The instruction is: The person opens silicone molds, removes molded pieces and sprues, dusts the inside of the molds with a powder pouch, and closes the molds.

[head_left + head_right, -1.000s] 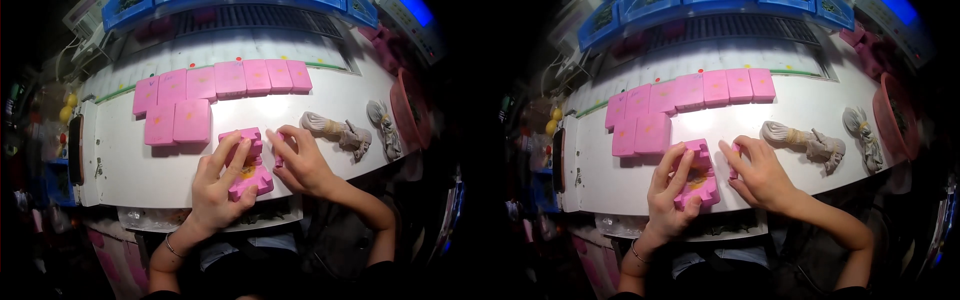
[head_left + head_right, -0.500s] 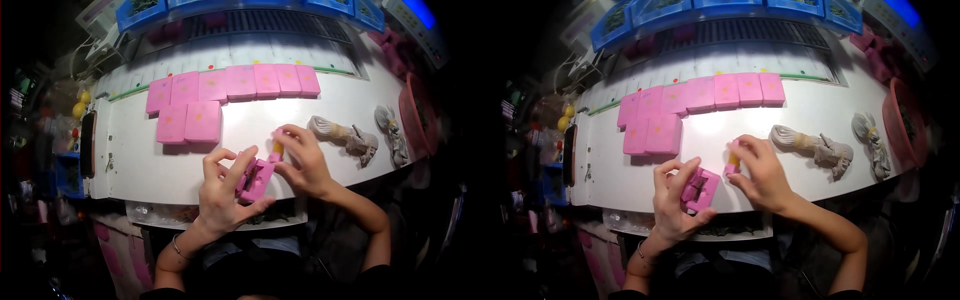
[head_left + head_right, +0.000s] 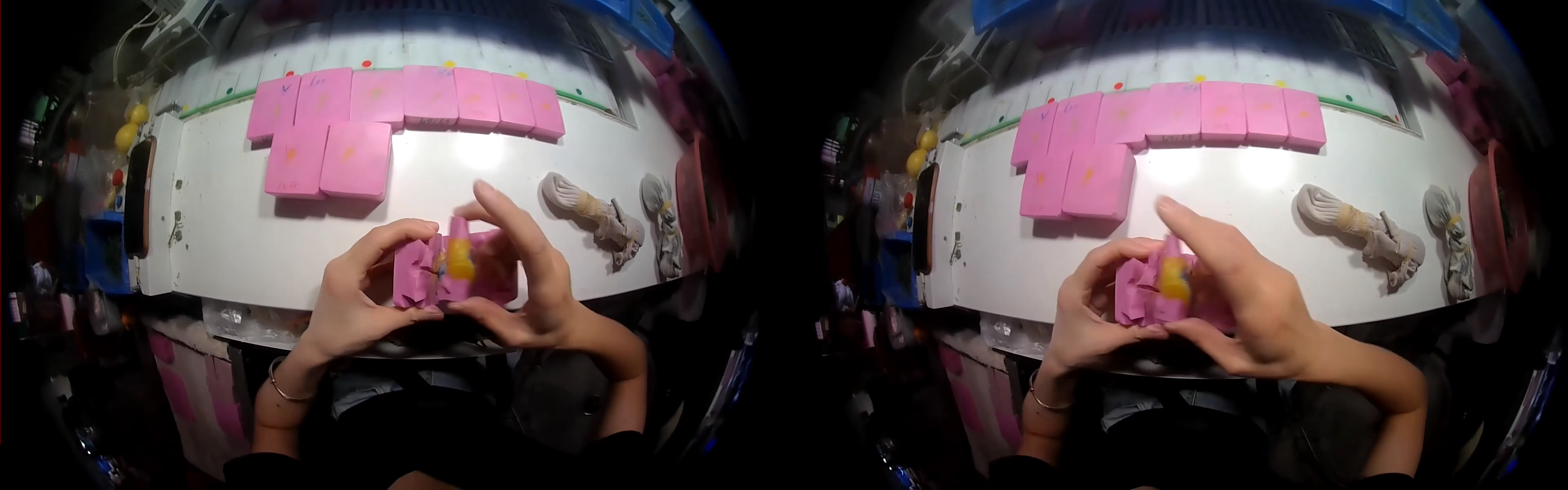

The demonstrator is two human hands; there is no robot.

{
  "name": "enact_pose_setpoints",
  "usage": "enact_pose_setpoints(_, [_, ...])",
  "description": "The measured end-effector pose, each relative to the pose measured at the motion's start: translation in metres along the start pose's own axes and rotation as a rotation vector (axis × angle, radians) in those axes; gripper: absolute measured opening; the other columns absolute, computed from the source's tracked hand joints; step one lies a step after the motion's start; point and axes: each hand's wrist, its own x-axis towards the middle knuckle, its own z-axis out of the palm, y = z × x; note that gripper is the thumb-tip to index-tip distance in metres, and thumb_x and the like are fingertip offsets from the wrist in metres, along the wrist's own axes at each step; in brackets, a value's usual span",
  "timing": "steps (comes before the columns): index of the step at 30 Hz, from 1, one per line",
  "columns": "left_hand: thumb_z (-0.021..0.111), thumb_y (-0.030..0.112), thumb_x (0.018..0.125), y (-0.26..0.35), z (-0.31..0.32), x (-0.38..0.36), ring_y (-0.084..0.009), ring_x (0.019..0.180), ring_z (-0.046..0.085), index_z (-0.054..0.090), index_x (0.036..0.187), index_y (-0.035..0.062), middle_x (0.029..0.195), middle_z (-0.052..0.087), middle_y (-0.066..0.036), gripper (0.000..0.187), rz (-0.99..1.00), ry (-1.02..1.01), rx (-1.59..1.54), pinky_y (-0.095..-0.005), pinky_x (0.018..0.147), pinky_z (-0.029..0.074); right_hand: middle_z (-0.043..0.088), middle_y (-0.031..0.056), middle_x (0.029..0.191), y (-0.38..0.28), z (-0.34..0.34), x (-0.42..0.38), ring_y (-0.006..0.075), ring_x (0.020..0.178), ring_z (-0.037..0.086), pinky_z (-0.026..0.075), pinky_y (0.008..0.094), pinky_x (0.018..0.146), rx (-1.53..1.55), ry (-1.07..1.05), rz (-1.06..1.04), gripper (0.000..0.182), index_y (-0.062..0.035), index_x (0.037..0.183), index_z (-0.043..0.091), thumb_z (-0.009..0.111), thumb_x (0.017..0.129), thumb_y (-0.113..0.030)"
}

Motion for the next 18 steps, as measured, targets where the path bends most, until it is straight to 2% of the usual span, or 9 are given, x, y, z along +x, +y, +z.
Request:
enact_pose_setpoints(2, [0.080, -0.004, 0.066, -0.006, -0.001, 0.001, -0.0172, 0.118, 0.050, 0.047, 0.128, 0.0015, 0.128, 0.050, -0.010, 0.070, 0.009, -0.038, -0.231, -0.0321, 0.098, 0.045, 0.056, 0.0170, 0.111, 0.001, -0.003, -0.010, 0.0259, 0.080, 0.060, 0.050, 0.0312, 0.070, -0.175, -0.039, 0.035, 0.083, -0.0023, 0.141, 0.035, 0.077, 0.069, -0.003])
enact_pose_setpoints(6, [0.077, -0.008, 0.067, -0.005, -0.005, 0.001, -0.0181, 0.119, 0.049, 0.044, 0.129, 0.0016, 0.131, 0.047, -0.010, 0.071, -0.029, -0.059, -0.265, -0.0327, 0.099, 0.046, 0.058, 0.0150, 0.104, 0.005, 0.006, -0.013, 0.0267, 0.079, 0.054, 0.047, 0.0326, 0.072, -0.335, -0.033, 0.042, 0.083, 0.0013, 0.139, 0.036, 0.078, 0.067, -0.007])
enact_pose_setpoints(8, [0.076, -0.010, 0.068, -0.006, -0.003, -0.001, -0.0178, 0.119, 0.049, 0.044, 0.129, 0.0018, 0.132, 0.046, -0.010, 0.071, -0.022, -0.059, -0.271, -0.0326, 0.099, 0.047, 0.059, 0.0133, 0.102, 0.007, 0.013, -0.010, 0.0240, 0.076, 0.050, 0.046, 0.0317, 0.070, -0.399, 0.039, -0.079, 0.083, 0.0045, 0.137, 0.036, 0.078, 0.066, -0.010])
enact_pose_setpoints(12, [0.076, -0.008, 0.069, -0.008, -0.004, -0.001, -0.0181, 0.119, 0.049, 0.042, 0.132, 0.0024, 0.132, 0.047, -0.010, 0.072, 0.009, -0.071, -0.237, -0.0327, 0.098, 0.046, 0.059, 0.0130, 0.102, 0.005, 0.017, -0.009, 0.0239, 0.075, 0.050, 0.046, 0.0319, 0.069, -0.418, 0.061, -0.089, 0.080, 0.0058, 0.135, 0.039, 0.076, 0.067, -0.012])
enact_pose_setpoints(14, [0.076, -0.007, 0.070, -0.007, 0.000, -0.002, -0.0181, 0.119, 0.049, 0.041, 0.134, 0.0025, 0.134, 0.046, -0.010, 0.073, 0.051, -0.092, -0.188, -0.0328, 0.098, 0.045, 0.059, 0.0133, 0.104, 0.001, 0.018, -0.008, 0.0235, 0.075, 0.050, 0.046, 0.0312, 0.069, -0.508, 0.004, -0.058, 0.080, 0.0083, 0.133, 0.041, 0.075, 0.064, -0.010])
enact_pose_setpoints(16, [0.077, -0.003, 0.069, -0.004, 0.011, -0.006, -0.0206, 0.120, 0.049, 0.037, 0.139, 0.0029, 0.138, 0.044, -0.012, 0.080, 0.026, -0.029, -0.093, -0.0330, 0.100, 0.043, 0.061, 0.0154, 0.106, -0.002, 0.021, -0.007, 0.0242, 0.075, 0.051, 0.045, 0.0314, 0.069, -0.561, 0.007, -0.064, 0.080, 0.0088, 0.133, 0.042, 0.075, 0.062, -0.008])
enact_pose_setpoints(18, [0.081, 0.007, 0.064, -0.003, 0.024, -0.008, -0.0358, 0.119, 0.051, 0.022, 0.145, 0.0024, 0.137, 0.043, -0.023, 0.100, 0.135, 0.039, 0.260, -0.0361, 0.098, 0.044, 0.062, 0.0174, 0.109, -0.003, 0.028, -0.006, 0.0249, 0.075, 0.052, 0.045, 0.0315, 0.069, -0.615, 0.013, -0.073, 0.080, 0.0094, 0.132, 0.043, 0.076, 0.061, -0.006])
